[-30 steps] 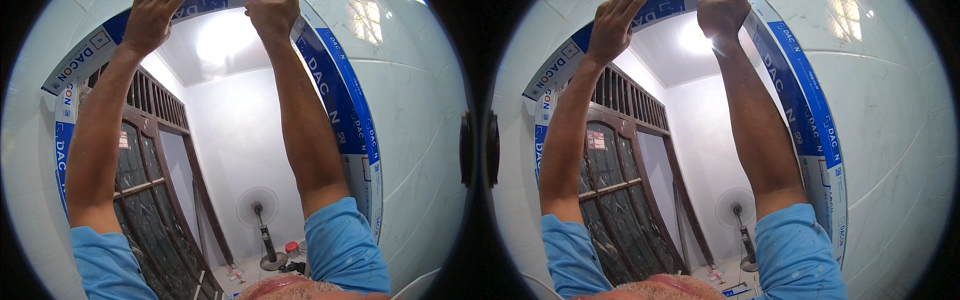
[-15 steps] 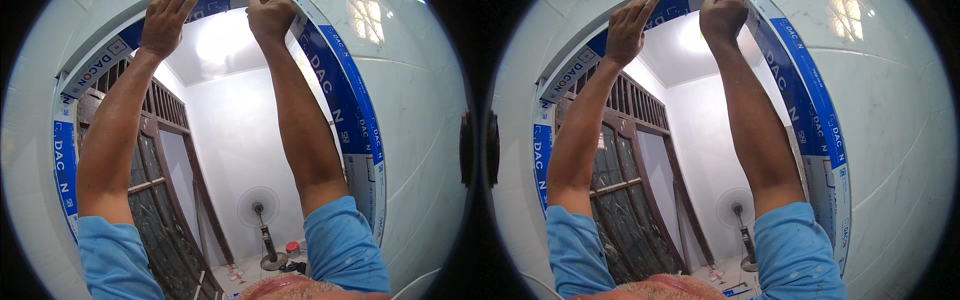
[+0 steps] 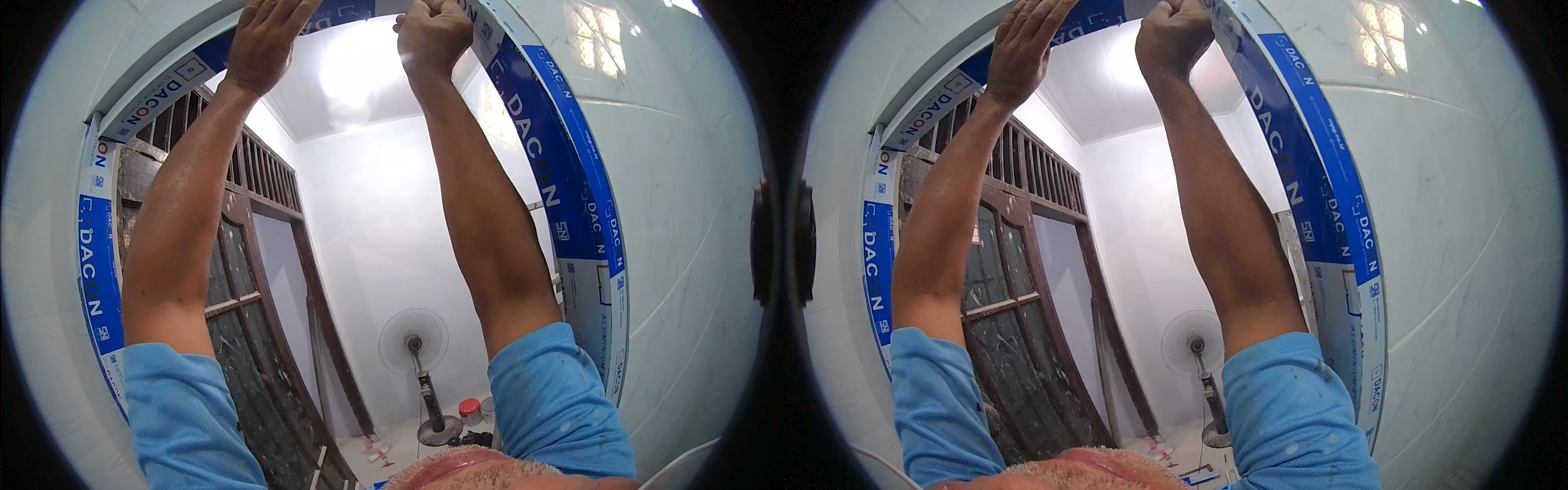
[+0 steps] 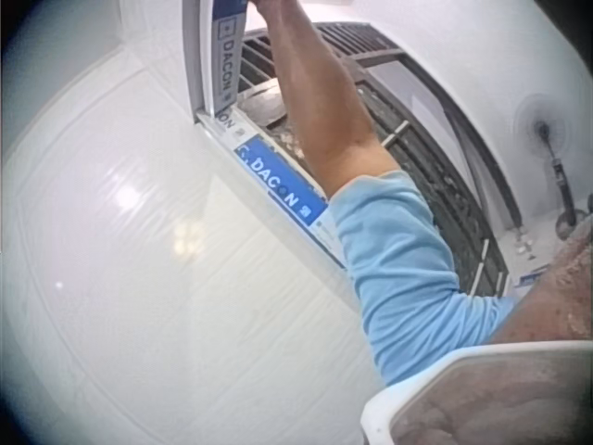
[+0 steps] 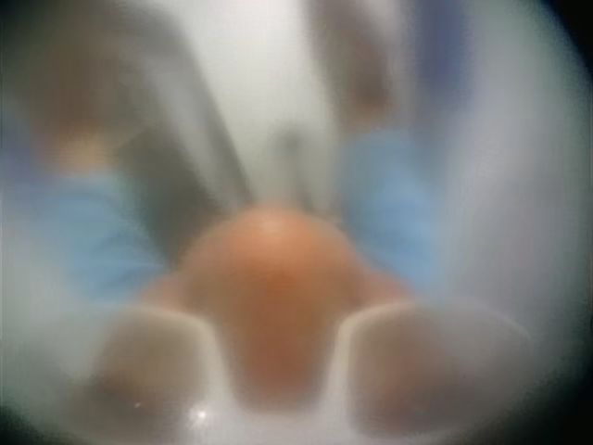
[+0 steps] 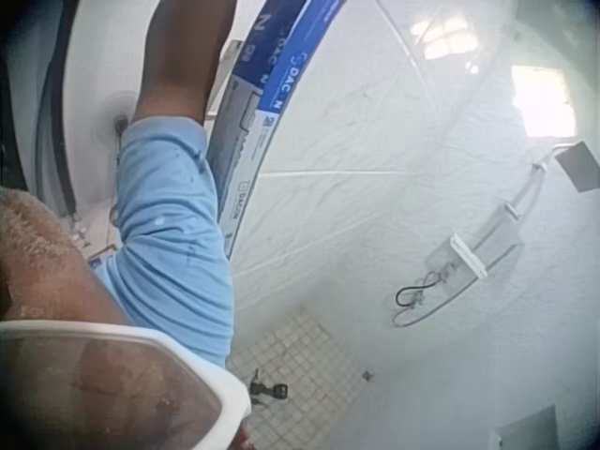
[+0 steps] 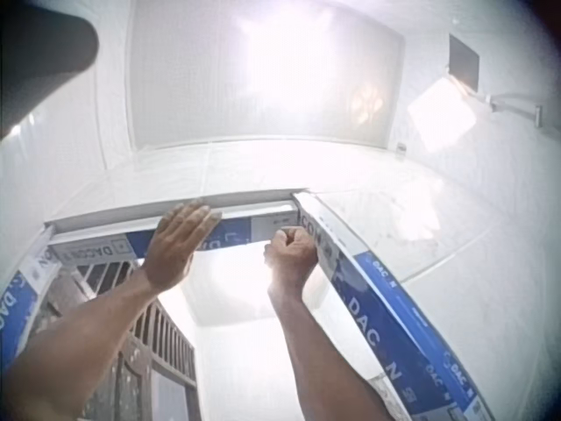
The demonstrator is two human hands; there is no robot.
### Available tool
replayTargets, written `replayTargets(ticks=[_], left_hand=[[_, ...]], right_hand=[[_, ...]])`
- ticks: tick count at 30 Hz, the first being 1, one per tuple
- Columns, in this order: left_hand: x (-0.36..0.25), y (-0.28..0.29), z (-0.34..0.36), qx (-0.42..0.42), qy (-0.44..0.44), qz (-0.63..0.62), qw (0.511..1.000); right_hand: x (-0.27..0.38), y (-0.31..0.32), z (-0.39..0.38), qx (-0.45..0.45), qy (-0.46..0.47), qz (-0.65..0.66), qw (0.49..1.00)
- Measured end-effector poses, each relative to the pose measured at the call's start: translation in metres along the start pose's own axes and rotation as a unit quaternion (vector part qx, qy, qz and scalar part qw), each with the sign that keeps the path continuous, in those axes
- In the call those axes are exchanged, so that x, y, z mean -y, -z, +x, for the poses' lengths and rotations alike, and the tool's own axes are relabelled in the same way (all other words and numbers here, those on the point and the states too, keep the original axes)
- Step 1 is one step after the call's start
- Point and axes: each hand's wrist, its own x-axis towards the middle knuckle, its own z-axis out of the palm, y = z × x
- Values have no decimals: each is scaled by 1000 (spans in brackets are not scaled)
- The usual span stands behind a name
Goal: The person installs aluminum profiles along the top of a doorway. They position the profile, drill pilot holes, and secure it with screws using a cordless drill and a hammer drill. The person also handles small metal parts and fasteners during the process.
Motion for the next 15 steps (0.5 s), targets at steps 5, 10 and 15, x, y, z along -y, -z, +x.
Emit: replayTargets(ticks=[5, 10, 15], left_hand=[[2, -2, -3, -7, -3, 5, 1000], [-1, 5, 0, -2, 1, -7, 1000], [-1, 2, -3, -22, -8, -1, 1000]], right_hand=[[3, 0, -6, 80, -150, 114, 979], [-14, -2, 20, 53, -41, 85, 994], [-17, 3, 19, 44, 25, 45, 998]])
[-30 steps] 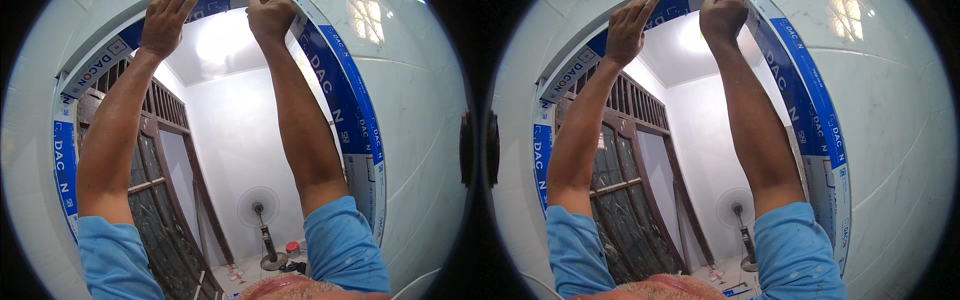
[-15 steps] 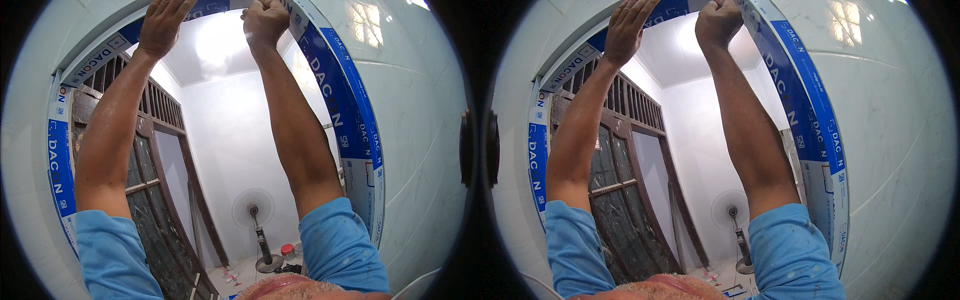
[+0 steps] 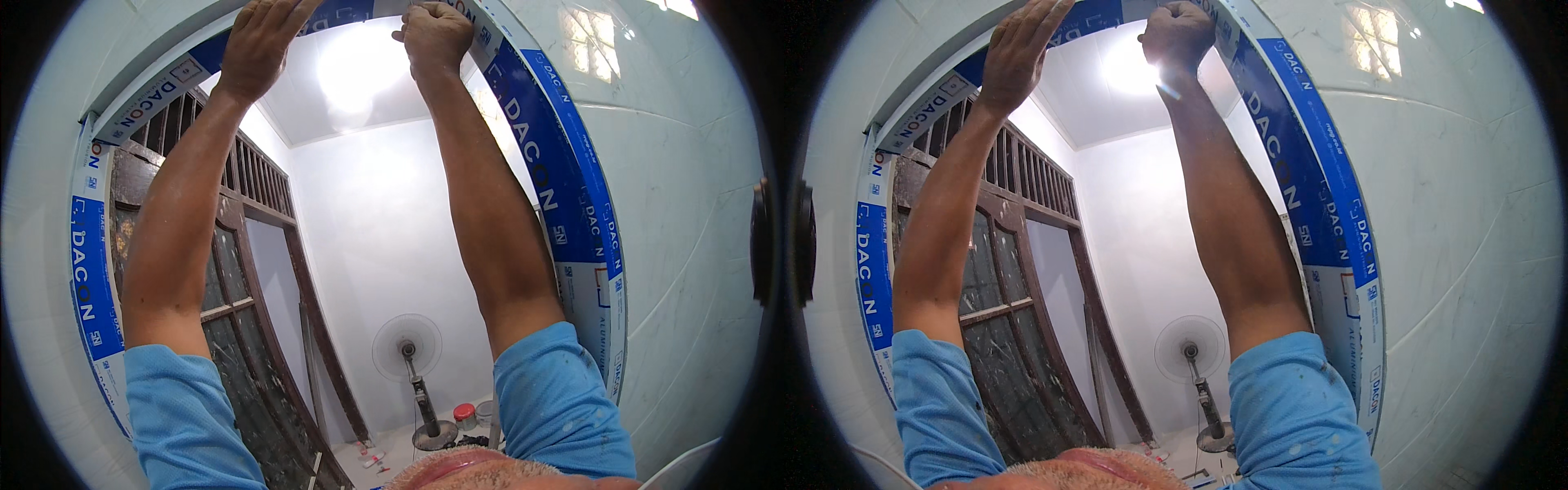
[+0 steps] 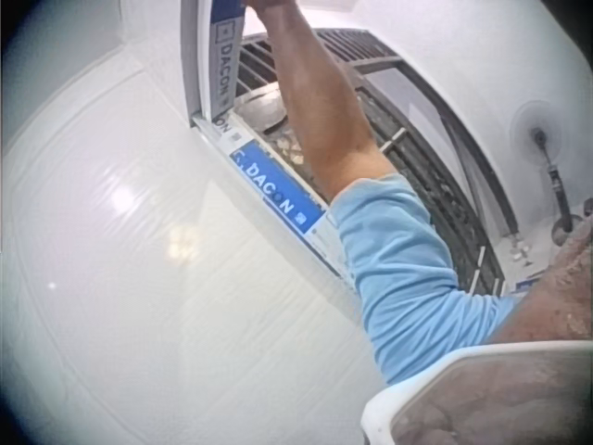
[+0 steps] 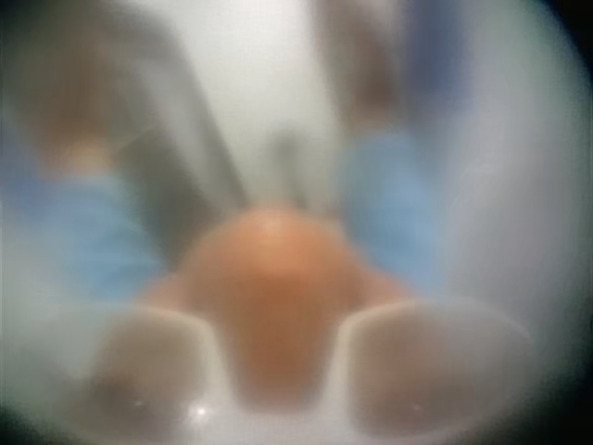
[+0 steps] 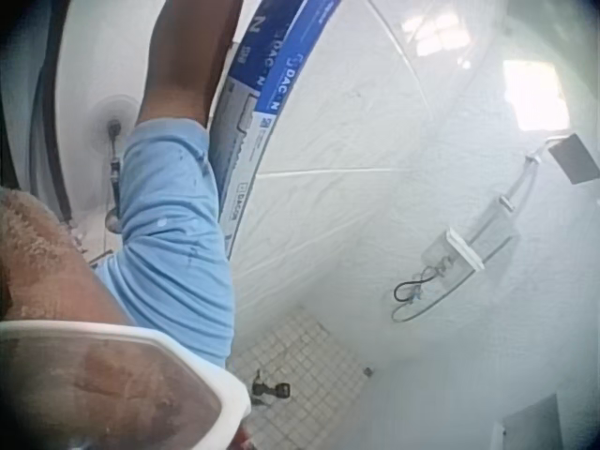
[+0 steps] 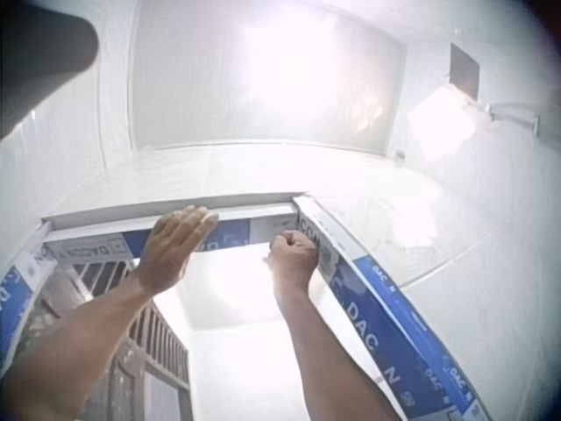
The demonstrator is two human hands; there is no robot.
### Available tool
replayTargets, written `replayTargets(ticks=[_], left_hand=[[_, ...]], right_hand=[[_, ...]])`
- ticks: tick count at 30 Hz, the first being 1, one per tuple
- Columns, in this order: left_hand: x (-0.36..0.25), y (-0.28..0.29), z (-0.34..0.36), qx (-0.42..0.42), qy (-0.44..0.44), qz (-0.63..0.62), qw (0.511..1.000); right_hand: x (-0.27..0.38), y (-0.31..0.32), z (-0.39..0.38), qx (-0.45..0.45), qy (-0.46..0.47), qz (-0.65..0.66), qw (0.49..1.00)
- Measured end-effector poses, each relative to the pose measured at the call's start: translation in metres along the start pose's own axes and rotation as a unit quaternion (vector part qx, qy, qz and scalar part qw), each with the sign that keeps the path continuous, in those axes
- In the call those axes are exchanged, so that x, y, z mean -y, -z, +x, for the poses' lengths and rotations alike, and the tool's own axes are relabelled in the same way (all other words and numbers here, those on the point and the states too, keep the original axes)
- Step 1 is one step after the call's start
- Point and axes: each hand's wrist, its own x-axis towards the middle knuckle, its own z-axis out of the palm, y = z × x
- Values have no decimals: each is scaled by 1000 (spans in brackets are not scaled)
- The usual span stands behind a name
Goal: The person installs aluminum profiles along the top of a doorway. They position the profile, drill pilot holes, and secure it with screws using a cordless drill and a hammer drill. The person also handles small metal parts and fasteners during the process.
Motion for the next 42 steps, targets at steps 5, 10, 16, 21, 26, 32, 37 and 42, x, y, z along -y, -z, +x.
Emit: replayTargets(ticks=[5, 10, 16, 21, 26, 32, 37, 42], left_hand=[[-8, 5, 5, -13, 19, 5, 1000], [-11, 9, 5, -7, 38, 6, 999], [-4, 10, 1, -31, 9, 22, 999], [20, -37, -29, -79, 29, 84, 993], [46, 16, -63, -1, 75, 128, 989], [92, 65, -133, 81, 188, 271, 941], [91, 85, -132, 151, 199, 251, 935], [93, 89, -132, 120, 190, 216, 950]], right_hand=[[2, -2, -2, -1, -1, -3, 1000], [7, -8, -2, 0, 8, -38, 999], [-2, -13, -4, -16, 32, -127, 991], [-93, 43, 58, 210, 38, 66, 975], [-18, 10, 40, 139, -179, 81, 971], [-7, 8, 32, 111, -238, 53, 963], [2, 3, 28, 114, -243, 26, 963], [8, 4, 26, 114, -230, -22, 966]])
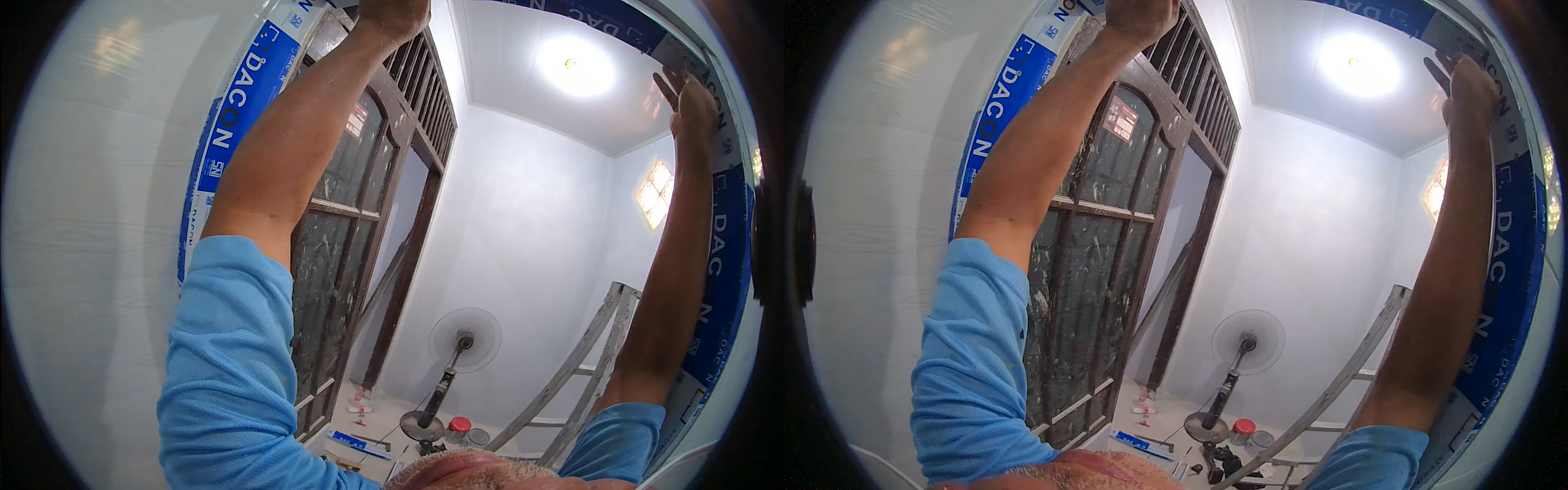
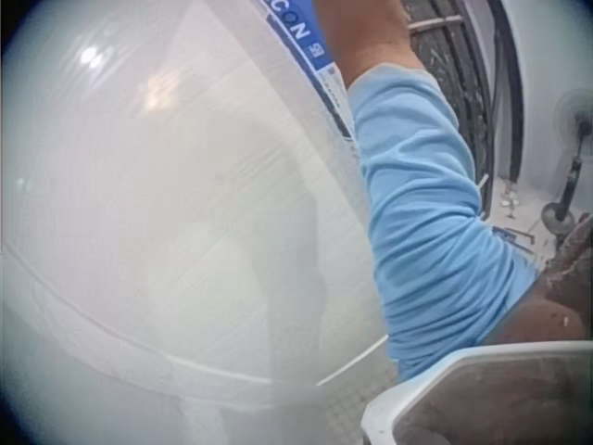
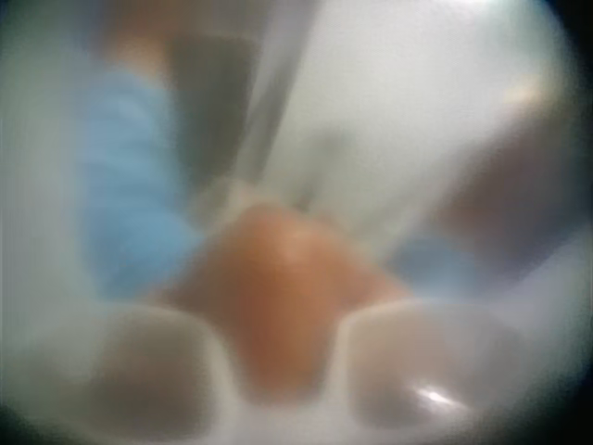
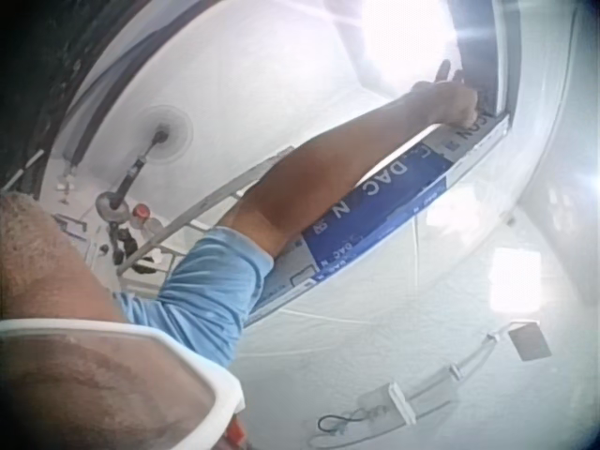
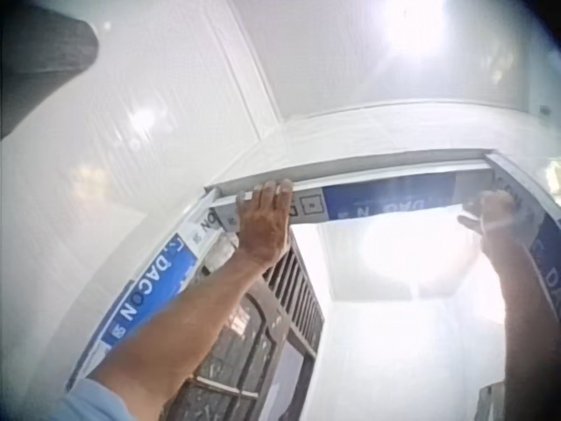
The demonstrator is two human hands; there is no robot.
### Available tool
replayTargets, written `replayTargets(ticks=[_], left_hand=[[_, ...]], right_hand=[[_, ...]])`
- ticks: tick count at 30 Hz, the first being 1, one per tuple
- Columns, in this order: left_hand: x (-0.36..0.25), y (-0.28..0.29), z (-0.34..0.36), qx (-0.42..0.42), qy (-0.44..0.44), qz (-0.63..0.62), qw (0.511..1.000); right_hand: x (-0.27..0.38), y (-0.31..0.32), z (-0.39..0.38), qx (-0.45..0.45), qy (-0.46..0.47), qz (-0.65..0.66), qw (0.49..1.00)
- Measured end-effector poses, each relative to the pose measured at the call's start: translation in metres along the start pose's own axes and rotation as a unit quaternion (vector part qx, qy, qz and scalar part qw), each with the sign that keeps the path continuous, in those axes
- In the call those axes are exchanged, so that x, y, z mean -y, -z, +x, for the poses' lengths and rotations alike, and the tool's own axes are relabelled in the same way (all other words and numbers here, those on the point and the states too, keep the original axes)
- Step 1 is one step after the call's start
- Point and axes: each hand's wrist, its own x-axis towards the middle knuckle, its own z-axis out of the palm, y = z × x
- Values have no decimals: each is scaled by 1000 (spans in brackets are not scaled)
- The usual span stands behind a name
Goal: The person installs aluminum profiles along the top of a doorway. They position the profile, drill pilot holes, and secure it with screws using a cordless drill and a hammer drill. The person also handles small metal parts and fasteners during the process.
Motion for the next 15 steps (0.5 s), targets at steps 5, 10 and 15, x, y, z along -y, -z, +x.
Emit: replayTargets(ticks=[5, 10, 15], left_hand=[[-1, 2, 3, 22, -3, -23, 999], [4, -1, 3, 24, -8, -14, 1000], [1, -7, -1, 16, 4, -28, 999]], right_hand=[[-28, 26, 60, 18, 2, 46, 999], [-13, -3, 18, -53, -4, 58, 997], [-18, 2, 24, -49, 5, 37, 998]])
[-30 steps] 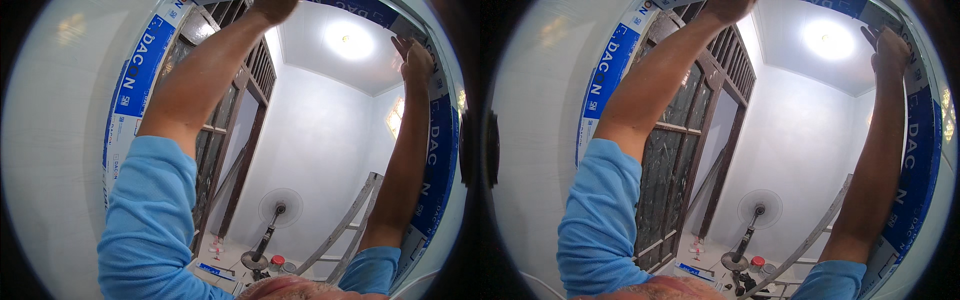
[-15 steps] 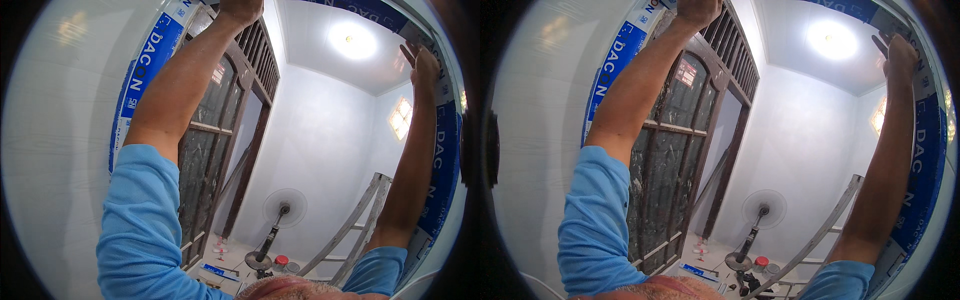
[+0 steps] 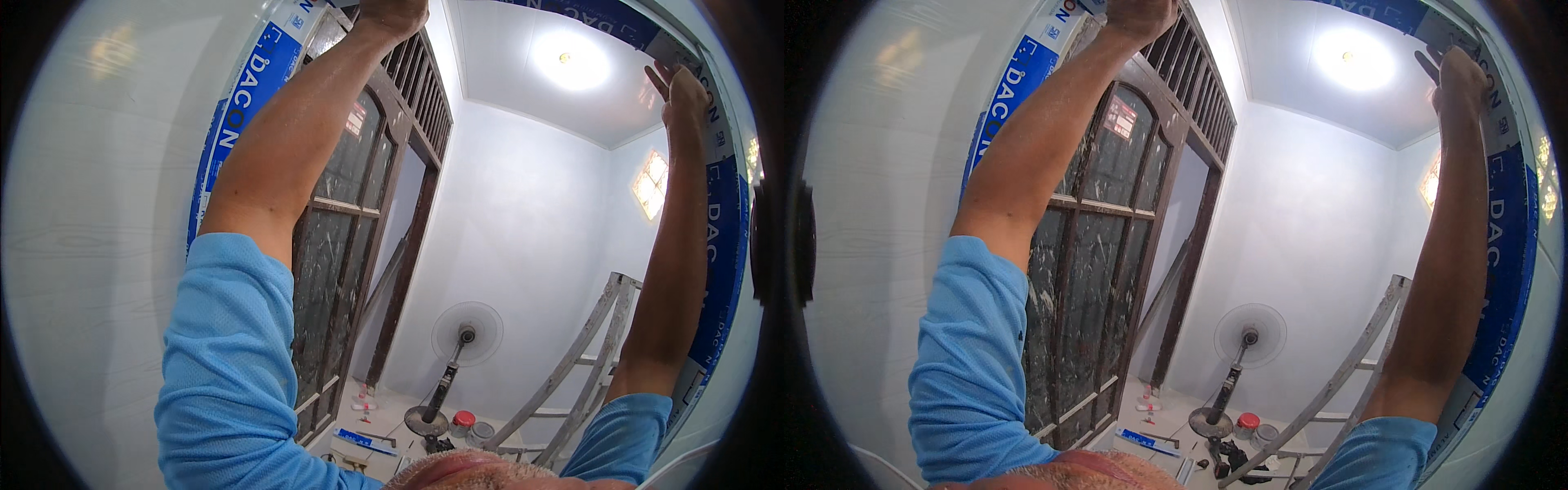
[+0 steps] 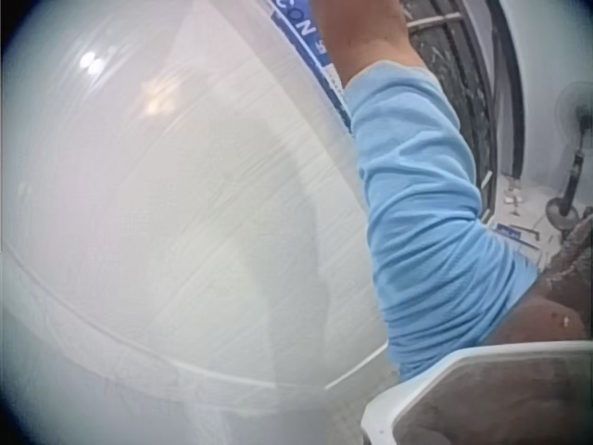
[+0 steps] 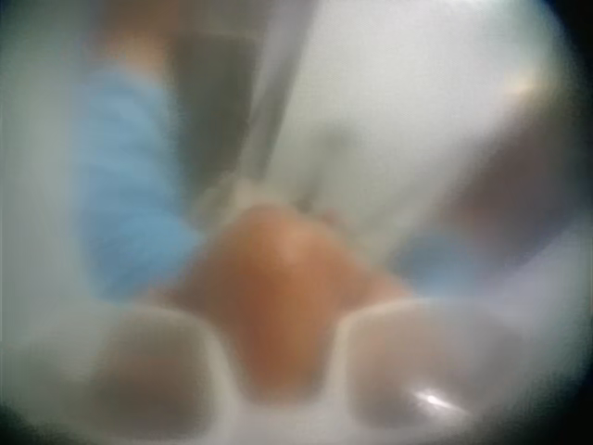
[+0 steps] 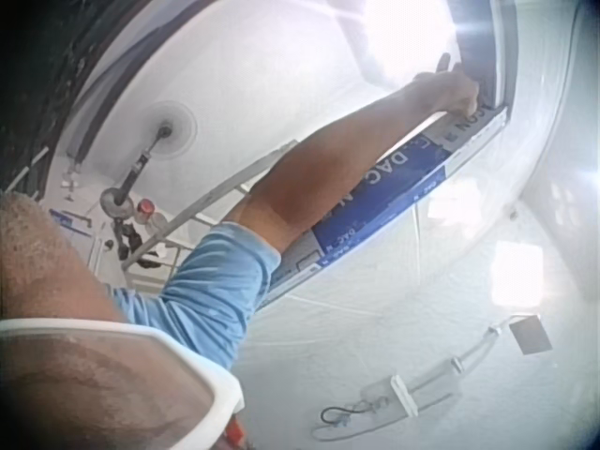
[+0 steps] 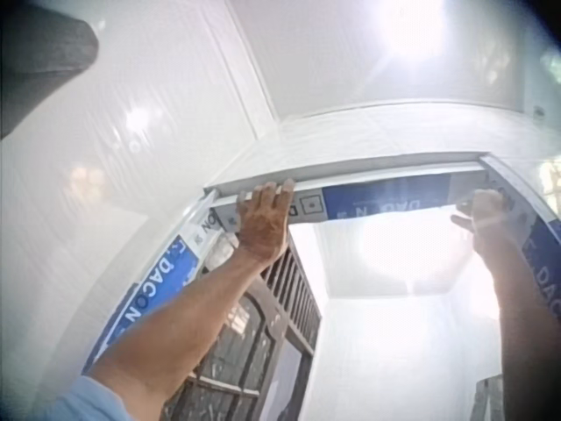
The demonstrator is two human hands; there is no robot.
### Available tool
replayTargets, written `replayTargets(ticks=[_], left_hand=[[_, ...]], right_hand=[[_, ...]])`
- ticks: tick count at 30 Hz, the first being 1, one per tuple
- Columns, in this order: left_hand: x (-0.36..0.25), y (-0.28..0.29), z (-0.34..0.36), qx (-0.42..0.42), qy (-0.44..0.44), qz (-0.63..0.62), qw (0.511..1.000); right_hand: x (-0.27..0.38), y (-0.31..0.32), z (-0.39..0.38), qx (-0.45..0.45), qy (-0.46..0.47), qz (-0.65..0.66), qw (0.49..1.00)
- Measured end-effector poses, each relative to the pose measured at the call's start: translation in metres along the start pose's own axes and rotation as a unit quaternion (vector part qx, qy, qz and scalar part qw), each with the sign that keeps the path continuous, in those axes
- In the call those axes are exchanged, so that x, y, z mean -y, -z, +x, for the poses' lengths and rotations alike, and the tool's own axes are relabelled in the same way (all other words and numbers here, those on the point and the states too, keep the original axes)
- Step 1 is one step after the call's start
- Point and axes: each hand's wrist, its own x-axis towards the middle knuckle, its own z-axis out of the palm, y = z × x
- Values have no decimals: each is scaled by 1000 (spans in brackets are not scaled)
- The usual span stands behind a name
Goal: The person installs aluminum profiles along the top of a doorway. They position the profile, drill pilot holes, and secure it with screws using a cordless drill and a hammer drill. The person also handles small metal parts and fasteners during the process.
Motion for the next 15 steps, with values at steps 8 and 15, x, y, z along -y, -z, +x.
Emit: replayTargets(ticks=[8, 15], left_hand=[[7, 24, 34, -38, -22, 4, 999], [3, 0, 11, -40, -24, 1, 999]], right_hand=[[9, 4, 10, 19, -26, -58, 998], [-1, 3, 6, 8, -10, -12, 1000]])
